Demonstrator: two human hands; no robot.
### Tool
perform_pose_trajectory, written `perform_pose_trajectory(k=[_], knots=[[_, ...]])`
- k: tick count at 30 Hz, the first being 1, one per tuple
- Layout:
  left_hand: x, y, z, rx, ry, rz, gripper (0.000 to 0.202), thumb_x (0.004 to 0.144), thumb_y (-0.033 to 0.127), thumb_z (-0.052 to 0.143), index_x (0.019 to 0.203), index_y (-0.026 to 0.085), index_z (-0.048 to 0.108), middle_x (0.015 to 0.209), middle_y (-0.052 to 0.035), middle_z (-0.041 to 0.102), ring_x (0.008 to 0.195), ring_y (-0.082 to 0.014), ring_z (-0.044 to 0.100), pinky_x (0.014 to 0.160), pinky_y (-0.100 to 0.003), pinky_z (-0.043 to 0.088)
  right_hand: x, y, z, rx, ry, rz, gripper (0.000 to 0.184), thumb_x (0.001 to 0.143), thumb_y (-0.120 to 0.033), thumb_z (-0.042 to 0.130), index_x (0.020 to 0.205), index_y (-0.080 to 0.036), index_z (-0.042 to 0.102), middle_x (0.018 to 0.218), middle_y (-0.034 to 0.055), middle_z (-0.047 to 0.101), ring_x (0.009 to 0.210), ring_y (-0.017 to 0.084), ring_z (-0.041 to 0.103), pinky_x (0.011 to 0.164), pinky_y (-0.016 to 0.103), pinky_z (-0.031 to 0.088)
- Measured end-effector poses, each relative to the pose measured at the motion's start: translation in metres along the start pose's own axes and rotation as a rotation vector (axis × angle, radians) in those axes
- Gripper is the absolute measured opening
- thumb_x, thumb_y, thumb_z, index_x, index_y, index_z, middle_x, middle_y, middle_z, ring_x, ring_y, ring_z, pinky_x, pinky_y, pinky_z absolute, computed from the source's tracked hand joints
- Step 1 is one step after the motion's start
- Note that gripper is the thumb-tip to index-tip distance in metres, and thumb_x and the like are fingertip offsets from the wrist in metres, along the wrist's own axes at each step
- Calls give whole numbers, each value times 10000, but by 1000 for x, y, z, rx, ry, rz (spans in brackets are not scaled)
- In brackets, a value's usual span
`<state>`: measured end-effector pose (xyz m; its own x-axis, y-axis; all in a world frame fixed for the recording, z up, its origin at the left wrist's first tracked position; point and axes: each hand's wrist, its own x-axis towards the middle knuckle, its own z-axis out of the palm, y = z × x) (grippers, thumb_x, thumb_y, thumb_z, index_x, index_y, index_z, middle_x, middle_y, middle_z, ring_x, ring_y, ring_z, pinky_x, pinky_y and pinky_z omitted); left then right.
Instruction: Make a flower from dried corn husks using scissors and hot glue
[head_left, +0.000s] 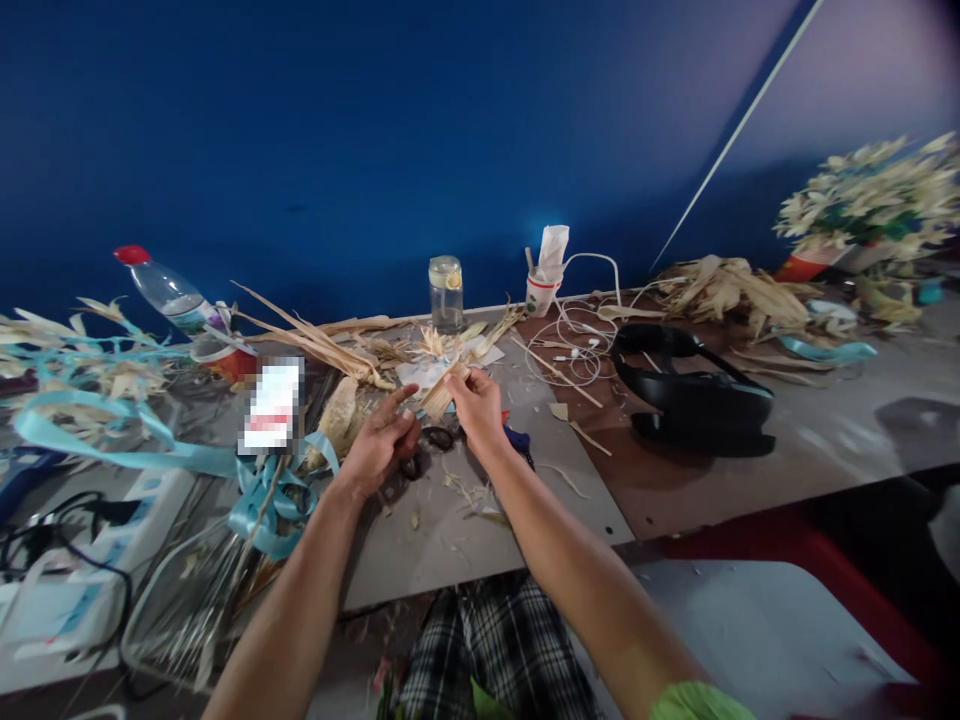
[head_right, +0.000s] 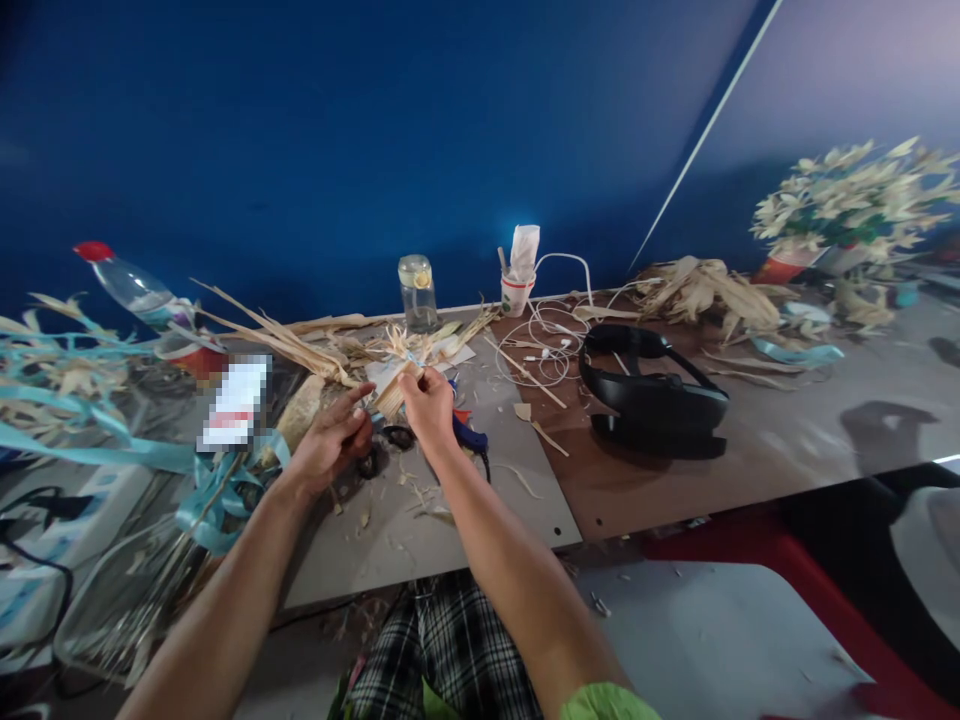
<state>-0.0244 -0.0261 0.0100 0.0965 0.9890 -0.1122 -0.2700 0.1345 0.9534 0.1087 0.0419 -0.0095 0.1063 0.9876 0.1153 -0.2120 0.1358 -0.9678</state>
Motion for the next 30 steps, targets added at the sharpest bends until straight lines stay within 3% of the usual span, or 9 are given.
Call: perform_pose_trajectory(k=[5,12,20,25,30], knots=[[3,-5,-5,-14,-79,-31,443,773,376,655,1139,159,530,493,73,430,382,-56,319,403,-187,248,-2,-4,1,11,-11,8,254,677,-349,589,573,-197,414,502,-74,343,491,66,279,484,220,254],[4,-8,-6,-1,-93,-66,259,769,364,664,885,168,538,476,69,435,370,-57,338,395,-186,270,-5,-8,3,59,-68,61,244,662,-358,591,587,-198,422,502,-79,342,479,63,272,465,219,231],[8,-11,-8,22,-26,-61,291,739,382,685,862,151,558,458,70,427,358,-49,305,381,-183,233,-6,-9,1,32,-99,59,239,669,-358,598,599,-195,438,521,-71,371,498,73,319,497,221,282],[10,-11,-8,20,18,-21,344,730,408,688,921,147,573,453,74,425,351,-46,288,379,-181,210,-7,-5,3,-140,-210,39,214,629,-347,627,696,-183,508,606,-45,497,583,99,426,538,218,330],[11,-12,-8,29,65,-3,370,719,420,688,939,145,572,450,76,430,356,-44,284,383,-179,214,-7,-1,2,-262,-255,14,153,639,-310,579,661,-187,492,577,-50,468,583,106,413,534,222,318]])
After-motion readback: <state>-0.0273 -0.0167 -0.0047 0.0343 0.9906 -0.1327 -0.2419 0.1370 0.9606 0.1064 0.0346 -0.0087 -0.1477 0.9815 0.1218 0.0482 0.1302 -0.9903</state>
